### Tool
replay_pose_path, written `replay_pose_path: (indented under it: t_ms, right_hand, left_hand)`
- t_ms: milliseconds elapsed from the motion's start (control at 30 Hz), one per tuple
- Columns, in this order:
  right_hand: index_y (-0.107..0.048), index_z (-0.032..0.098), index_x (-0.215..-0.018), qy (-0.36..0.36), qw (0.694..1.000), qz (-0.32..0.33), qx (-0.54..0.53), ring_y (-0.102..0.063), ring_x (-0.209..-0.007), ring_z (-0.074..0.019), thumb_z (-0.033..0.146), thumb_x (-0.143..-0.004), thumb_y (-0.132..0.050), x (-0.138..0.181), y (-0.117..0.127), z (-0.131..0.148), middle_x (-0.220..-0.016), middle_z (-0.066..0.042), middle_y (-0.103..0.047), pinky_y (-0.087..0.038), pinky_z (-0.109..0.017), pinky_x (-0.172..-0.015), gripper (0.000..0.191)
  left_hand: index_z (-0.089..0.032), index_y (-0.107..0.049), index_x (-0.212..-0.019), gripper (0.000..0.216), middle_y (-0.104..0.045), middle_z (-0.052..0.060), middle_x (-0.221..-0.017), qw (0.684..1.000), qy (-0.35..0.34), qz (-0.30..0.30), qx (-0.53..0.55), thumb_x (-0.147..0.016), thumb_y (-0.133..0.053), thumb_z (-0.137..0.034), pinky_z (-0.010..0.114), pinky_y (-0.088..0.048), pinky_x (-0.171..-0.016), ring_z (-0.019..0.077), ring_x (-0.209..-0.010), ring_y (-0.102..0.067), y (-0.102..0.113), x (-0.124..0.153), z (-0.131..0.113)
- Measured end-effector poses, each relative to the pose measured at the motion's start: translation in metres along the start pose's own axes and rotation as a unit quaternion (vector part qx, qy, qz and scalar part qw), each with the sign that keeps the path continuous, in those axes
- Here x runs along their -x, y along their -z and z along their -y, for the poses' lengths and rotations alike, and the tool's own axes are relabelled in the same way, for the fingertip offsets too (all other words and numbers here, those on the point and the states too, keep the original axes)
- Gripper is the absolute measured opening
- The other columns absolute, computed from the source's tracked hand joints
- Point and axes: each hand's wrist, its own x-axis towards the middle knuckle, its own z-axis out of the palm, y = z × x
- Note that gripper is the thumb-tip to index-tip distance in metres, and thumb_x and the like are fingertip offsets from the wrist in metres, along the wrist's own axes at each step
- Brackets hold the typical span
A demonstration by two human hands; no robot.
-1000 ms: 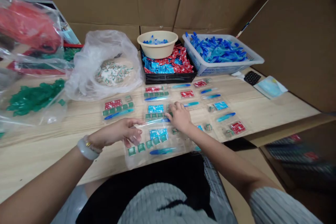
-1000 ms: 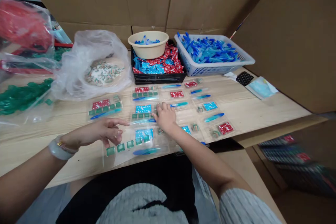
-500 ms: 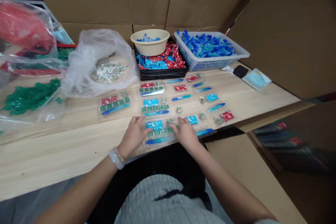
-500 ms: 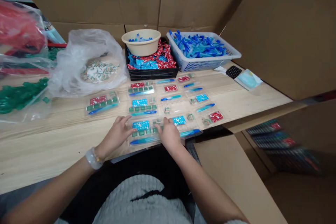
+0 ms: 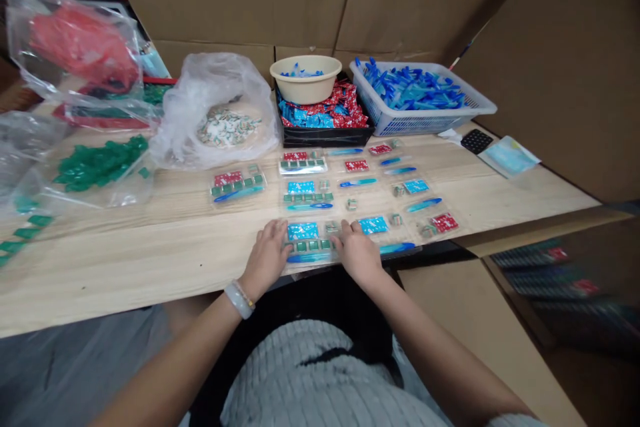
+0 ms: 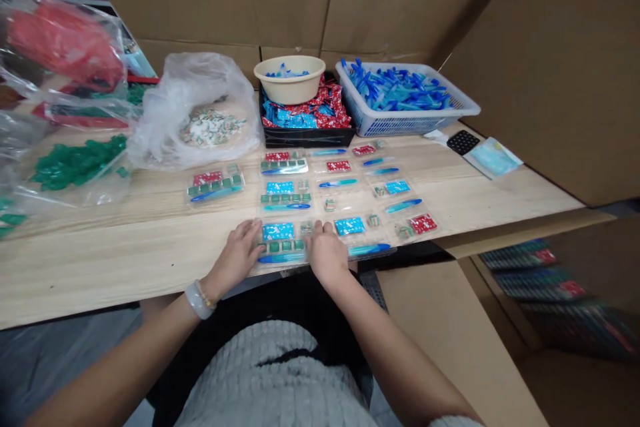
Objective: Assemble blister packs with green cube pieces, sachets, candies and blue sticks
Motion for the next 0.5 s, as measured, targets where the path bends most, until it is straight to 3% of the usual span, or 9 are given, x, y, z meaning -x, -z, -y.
replay_pose_path:
  t_ms: [133,233,333,400,433,500]
  right_hand:
    - [-0.040,0.018,-0.125,0.211,0.973,-0.091,0.006,-0.039,-0.113,-0.0275,0.040,-0.084,-0.038,0.011,-0.022,0.007,-0.126,-0.012,-0.044,-0.032,-0.042,-0.090,0.047]
    - [-0.042,0.016,-0.124,0.281,0.952,-0.119,-0.007,-0.035,-0.116,-0.0288,0.040,-0.084,-0.038,0.012,-0.040,0.006,-0.127,-0.012,-0.044,-0.025,-0.049,-0.095,0.047]
    - [-0.045,0.012,-0.121,0.306,0.937,-0.160,-0.046,-0.040,-0.110,-0.0302,0.044,-0.083,-0.037,-0.003,-0.038,0.020,-0.122,-0.016,-0.046,-0.030,-0.049,-0.091,0.051]
    - [-0.045,0.012,-0.121,0.348,0.919,-0.164,-0.083,-0.043,-0.106,-0.0287,0.045,-0.082,-0.038,-0.015,-0.023,0.052,-0.118,-0.016,-0.048,-0.033,-0.046,-0.090,0.051]
    - [-0.045,0.012,-0.121,0.382,0.906,-0.154,-0.099,-0.043,-0.105,-0.0274,0.045,-0.083,-0.038,-0.019,-0.013,0.075,-0.115,-0.015,-0.050,-0.034,-0.044,-0.090,0.051]
    - [-0.044,0.013,-0.121,0.467,0.870,-0.109,-0.117,-0.044,-0.105,-0.0251,0.044,-0.083,-0.039,-0.025,0.004,0.135,-0.113,-0.013,-0.052,-0.035,-0.041,-0.091,0.049]
  left_hand:
    - [-0.021,-0.044,-0.121,0.041,-0.035,0.011,-0.133,0.993,-0.085,-0.012,-0.076,-0.083,-0.043,-0.035,0.042,-0.031,-0.095,0.0258,-0.118,-0.034,0.006,0.014,-0.002]
    - [-0.021,-0.042,-0.123,0.045,-0.032,0.010,-0.136,0.989,-0.057,-0.042,-0.131,-0.083,-0.040,-0.041,0.039,-0.027,-0.099,0.0239,-0.121,-0.031,0.046,0.028,0.055]
    - [-0.012,-0.038,-0.125,0.051,-0.033,0.016,-0.133,0.956,0.147,-0.139,-0.212,-0.083,-0.037,-0.040,0.038,-0.023,-0.101,0.0246,-0.122,-0.029,0.123,0.063,0.159]
    - [-0.008,-0.033,-0.128,0.058,-0.030,0.021,-0.133,0.887,0.334,-0.187,-0.257,-0.082,-0.037,-0.043,0.044,-0.024,-0.098,0.0312,-0.122,-0.027,0.173,0.096,0.227]
    - [-0.009,-0.032,-0.129,0.061,-0.027,0.021,-0.134,0.859,0.401,-0.181,-0.263,-0.081,-0.037,-0.047,0.048,-0.024,-0.096,0.0349,-0.122,-0.025,0.190,0.111,0.253]
    - [-0.014,-0.032,-0.129,0.068,-0.022,0.020,-0.137,0.845,0.460,-0.111,-0.250,-0.076,-0.038,-0.056,0.053,-0.023,-0.094,0.0404,-0.123,-0.020,0.205,0.134,0.288]
